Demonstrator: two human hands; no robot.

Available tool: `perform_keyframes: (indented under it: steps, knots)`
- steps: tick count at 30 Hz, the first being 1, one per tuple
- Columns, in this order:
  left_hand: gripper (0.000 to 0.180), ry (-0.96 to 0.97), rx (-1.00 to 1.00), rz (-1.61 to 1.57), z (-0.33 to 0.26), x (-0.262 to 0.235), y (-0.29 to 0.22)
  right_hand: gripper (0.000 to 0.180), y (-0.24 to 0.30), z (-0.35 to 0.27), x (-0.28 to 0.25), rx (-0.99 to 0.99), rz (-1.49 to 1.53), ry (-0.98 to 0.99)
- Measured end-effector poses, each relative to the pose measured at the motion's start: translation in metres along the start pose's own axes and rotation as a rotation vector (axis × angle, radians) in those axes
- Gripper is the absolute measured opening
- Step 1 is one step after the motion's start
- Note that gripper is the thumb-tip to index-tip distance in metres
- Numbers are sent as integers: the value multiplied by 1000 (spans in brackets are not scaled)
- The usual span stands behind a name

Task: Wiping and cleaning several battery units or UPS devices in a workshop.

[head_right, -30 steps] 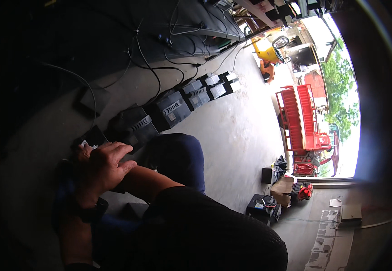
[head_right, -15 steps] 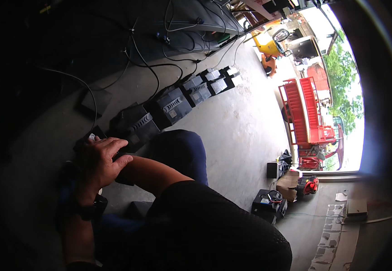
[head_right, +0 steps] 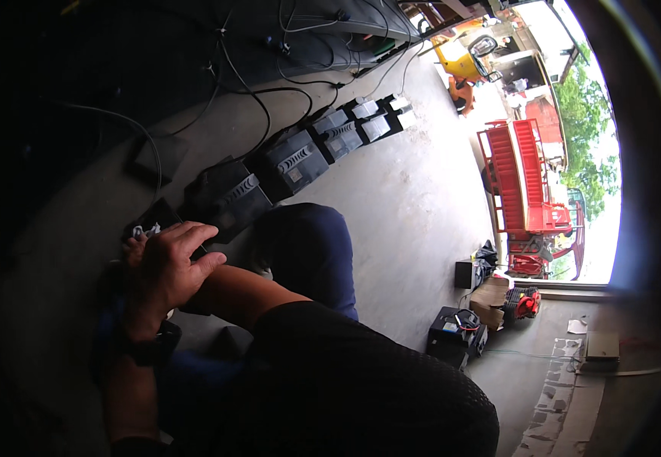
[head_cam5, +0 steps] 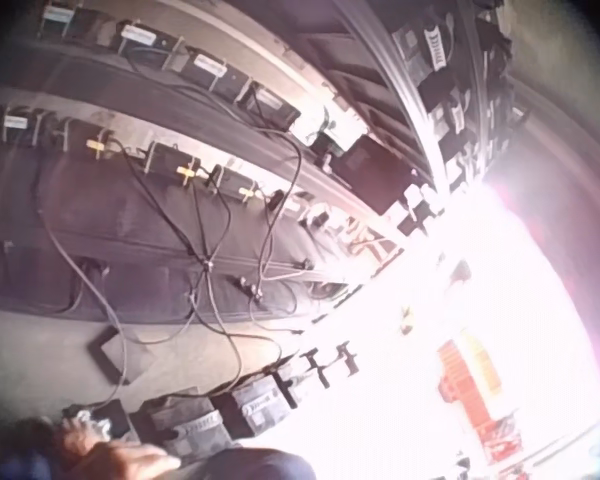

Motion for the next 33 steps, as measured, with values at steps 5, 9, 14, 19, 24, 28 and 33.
perform_keyframes:
  steps: [5, 9, 14, 19, 24, 28, 33]
  knots:
    - [35, -9, 35, 27, 7, 3, -10, 39, -14, 10, 1, 29, 45, -4]
    - [35, 19, 4, 56, 7, 4, -12, 39, -3, 4, 4, 30, 66, 8]
    - [37, 75, -5, -33, 2, 11, -2, 39, -2, -17, -7, 68, 77, 1]
    - [38, 62, -21, -53, 8, 14, -8, 38, -32, 26, 8, 184, 67, -7]
    - [39, 84, -43, -14, 8, 18, -6, 38, -1, 13, 17, 255, 62, -6]
    - [37, 101, -46, -86, 6, 15, -6, 38, 24, 4, 13, 293, 59, -20]
    - [40, 102, -38, -69, 12, 17, -2, 38, 40, 6, 19, 340, 43, -14]
Point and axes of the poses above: each hand's wrist, its own z-axis towards the middle knuckle, its own x-axis out of the palm, y = z × x, the point moved 6 cm from there along z, towards the middle knuckle, and after that the axes turned 1 degree about y, right-handed, at the moved point
